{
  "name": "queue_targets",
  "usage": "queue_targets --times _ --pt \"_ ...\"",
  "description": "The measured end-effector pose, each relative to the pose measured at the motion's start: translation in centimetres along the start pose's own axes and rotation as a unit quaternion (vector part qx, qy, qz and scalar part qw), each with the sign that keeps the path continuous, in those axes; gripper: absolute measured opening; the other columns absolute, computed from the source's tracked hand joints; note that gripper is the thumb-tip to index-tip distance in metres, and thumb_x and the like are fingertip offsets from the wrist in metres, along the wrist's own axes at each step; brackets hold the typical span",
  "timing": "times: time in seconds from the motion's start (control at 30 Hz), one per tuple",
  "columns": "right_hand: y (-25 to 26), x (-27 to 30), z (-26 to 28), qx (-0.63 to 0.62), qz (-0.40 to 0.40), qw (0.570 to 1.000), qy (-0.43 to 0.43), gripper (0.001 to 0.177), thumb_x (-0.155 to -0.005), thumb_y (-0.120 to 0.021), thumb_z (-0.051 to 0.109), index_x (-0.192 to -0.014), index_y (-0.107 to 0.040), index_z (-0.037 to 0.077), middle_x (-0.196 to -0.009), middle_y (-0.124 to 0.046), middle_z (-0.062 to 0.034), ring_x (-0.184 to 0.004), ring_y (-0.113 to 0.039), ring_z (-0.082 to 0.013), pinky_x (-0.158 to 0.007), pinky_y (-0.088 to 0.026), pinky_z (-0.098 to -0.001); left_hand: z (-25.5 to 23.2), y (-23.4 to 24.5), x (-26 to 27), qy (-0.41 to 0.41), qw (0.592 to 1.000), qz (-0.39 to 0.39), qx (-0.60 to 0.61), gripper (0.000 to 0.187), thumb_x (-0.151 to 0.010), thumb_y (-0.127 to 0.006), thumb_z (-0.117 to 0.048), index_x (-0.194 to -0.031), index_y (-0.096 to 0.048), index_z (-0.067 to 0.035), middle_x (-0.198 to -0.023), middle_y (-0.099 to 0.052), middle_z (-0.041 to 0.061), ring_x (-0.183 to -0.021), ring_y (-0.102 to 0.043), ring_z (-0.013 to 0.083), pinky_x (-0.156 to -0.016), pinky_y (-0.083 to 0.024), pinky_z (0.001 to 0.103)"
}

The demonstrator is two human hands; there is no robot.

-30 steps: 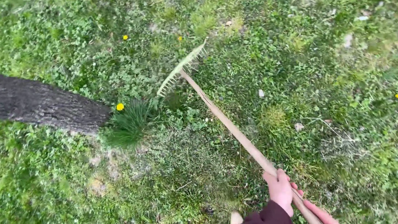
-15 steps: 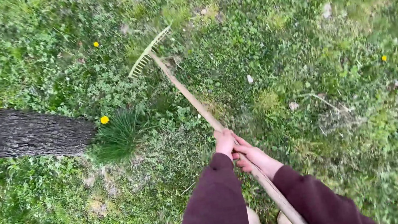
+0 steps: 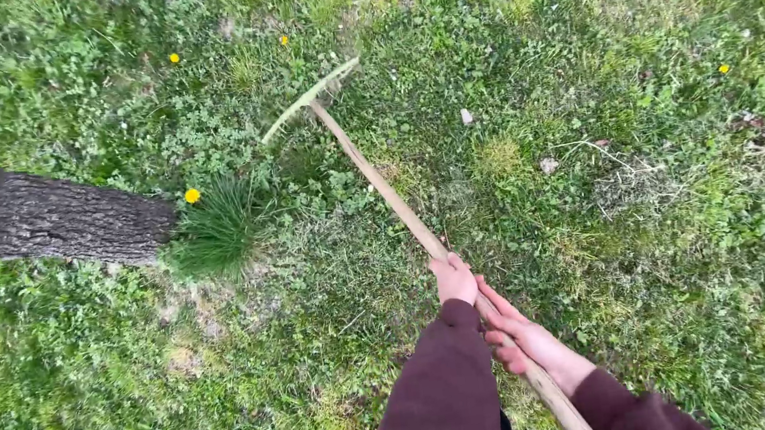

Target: The person rakes a grassy yard with a long-handled leaf rake, pulling the rake across the grass to gather scattered dry leaves and debris. They walk across the lawn while repeatedly dragging the rake toward themselves over different patches of grass.

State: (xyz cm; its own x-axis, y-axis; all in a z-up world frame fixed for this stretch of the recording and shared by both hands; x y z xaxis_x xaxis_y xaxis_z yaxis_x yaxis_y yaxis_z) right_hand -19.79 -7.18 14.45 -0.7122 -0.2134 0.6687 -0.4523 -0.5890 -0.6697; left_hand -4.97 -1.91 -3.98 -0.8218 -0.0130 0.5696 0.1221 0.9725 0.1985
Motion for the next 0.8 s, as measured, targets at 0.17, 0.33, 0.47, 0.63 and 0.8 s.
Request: queue_targets --times 0.17,0.33,0.47,0.63,0.8 --pt "7.4 5.8 -5.7 -0.002 0.006 1.0 -0.004 0.068 -0.099 -0.053 0.021 -0.158 -0.037 0.051 -0.072 -0.038 0.0001 -0.043 -0.027 -0.0027 -0.031 -0.02 -0.0151 6.2 -2.5 6.4 0.025 0.999 -0.002 0.023 0.03 -0.107 -0.034 -0.04 -0.11 -0.038 -0.01 -0.091 -0.067 0.007 -0.047 -0.066 0.0175 -0.049 -0.055 0.035" --pt "16.1 17.2 -13.3 -0.01 -0.017 1.0 -0.022 0.066 -0.1 -0.053 0.022 -0.158 -0.038 0.05 -0.072 -0.037 0.001 -0.045 -0.025 -0.0024 -0.032 -0.02 -0.0148 15.9 -6.5 17.1 0.006 0.997 -0.018 0.068 0.024 -0.108 -0.043 -0.03 -0.101 -0.038 -0.008 -0.077 -0.059 0.009 -0.04 -0.064 0.022 -0.03 -0.047 0.035" --pt "21.0 25.6 -18.0 0.018 -0.029 0.999 -0.033 0.067 -0.1 -0.053 0.025 -0.159 -0.036 0.052 -0.07 -0.037 0.0021 -0.042 -0.026 -0.0029 -0.031 -0.019 -0.0159 18.7 -7.8 29.0 0.082 0.992 0.031 0.092 0.027 -0.108 -0.04 -0.037 -0.113 -0.037 -0.01 -0.093 -0.062 0.008 -0.05 -0.065 0.018 -0.041 -0.056 0.039" --pt "22.6 34.0 -21.5 0.034 -0.035 0.998 -0.035 0.069 -0.1 -0.053 0.024 -0.16 -0.035 0.049 -0.069 -0.038 0.0004 -0.04 -0.026 -0.0029 -0.028 -0.023 -0.0168 18.6 -7.5 40.6 0.146 0.966 0.021 0.21 0.019 -0.107 -0.041 -0.025 -0.121 -0.04 -0.012 -0.096 -0.058 0.009 -0.061 -0.062 0.0166 -0.048 -0.059 0.035" --pt "22.1 43.4 -24.2 -0.02 -0.065 0.997 -0.023 0.087 -0.085 -0.049 -0.009 -0.161 -0.037 0.031 -0.171 -0.037 0.0133 -0.041 -0.032 -0.0054 -0.035 -0.022 -0.0181 25.8 -9.9 48.7 0.174 0.95 -0.037 0.259 0.02 -0.105 -0.042 -0.022 -0.121 -0.046 -0.01 -0.069 -0.045 0.007 -0.04 -0.044 0.015 -0.028 -0.042 0.03"
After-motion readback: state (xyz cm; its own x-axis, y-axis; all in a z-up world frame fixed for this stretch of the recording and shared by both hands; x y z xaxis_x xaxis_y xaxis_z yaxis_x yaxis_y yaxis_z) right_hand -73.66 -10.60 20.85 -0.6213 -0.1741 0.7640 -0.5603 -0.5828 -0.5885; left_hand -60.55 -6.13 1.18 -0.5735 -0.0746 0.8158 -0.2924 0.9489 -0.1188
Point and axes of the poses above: each hand's wrist, its own x-axis away from the middle knuckle, its own y-axis out of the back of the hand, z = x × y, the point moved 3 cm from there along -x, towards the middle knuckle
